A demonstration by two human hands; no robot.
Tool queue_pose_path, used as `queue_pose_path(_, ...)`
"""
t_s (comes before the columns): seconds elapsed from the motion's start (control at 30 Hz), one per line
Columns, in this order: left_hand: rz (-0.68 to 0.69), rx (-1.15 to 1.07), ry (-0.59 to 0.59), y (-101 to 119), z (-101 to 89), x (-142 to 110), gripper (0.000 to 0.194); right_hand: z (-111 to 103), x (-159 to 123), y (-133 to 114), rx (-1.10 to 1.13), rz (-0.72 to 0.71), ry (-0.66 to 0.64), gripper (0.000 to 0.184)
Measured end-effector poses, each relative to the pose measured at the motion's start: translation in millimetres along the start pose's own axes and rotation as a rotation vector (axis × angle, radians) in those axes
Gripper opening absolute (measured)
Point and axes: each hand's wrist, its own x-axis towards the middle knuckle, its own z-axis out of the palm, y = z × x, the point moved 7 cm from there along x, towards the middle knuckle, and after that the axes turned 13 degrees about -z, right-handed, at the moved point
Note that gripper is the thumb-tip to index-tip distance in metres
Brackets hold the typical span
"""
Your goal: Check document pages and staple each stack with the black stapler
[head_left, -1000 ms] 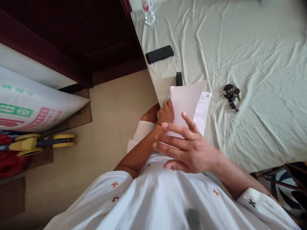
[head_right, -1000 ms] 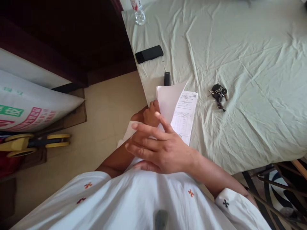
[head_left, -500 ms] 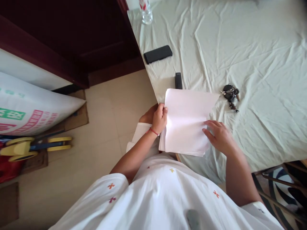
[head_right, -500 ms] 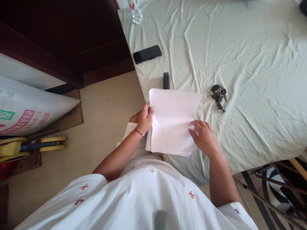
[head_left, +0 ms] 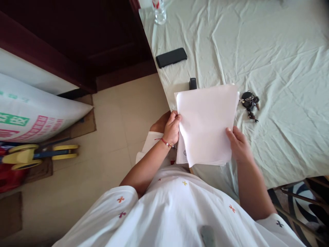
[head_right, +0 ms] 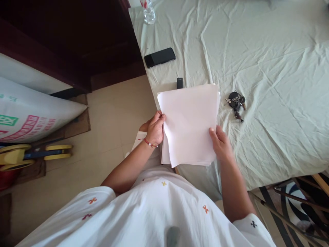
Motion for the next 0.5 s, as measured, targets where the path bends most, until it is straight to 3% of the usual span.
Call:
queue_pose_path(0.1,-0.072,-0.081,0.022,-9,-1.7,4,0.042,13,-17,4,0.144,0.059,-0.031,0.053)
queue_pose_path(0.2,-0.129,-0.1,0.015,-13,-2.0,3,0.046,14,-29,10,0.138,0.1,-0.053,0.051)
queue_pose_path(0.37,-0.312,-0.075,-0.164,-12,8.3,-7,0.065,11,-42,11,0.176,0.175,-0.101,0.044)
queue_pose_path(0.5,-0.439,-0.07,-0.249,-10,10.1,-12,0.065,17,-52,9,0.319,0.195,-0.118,0.047)
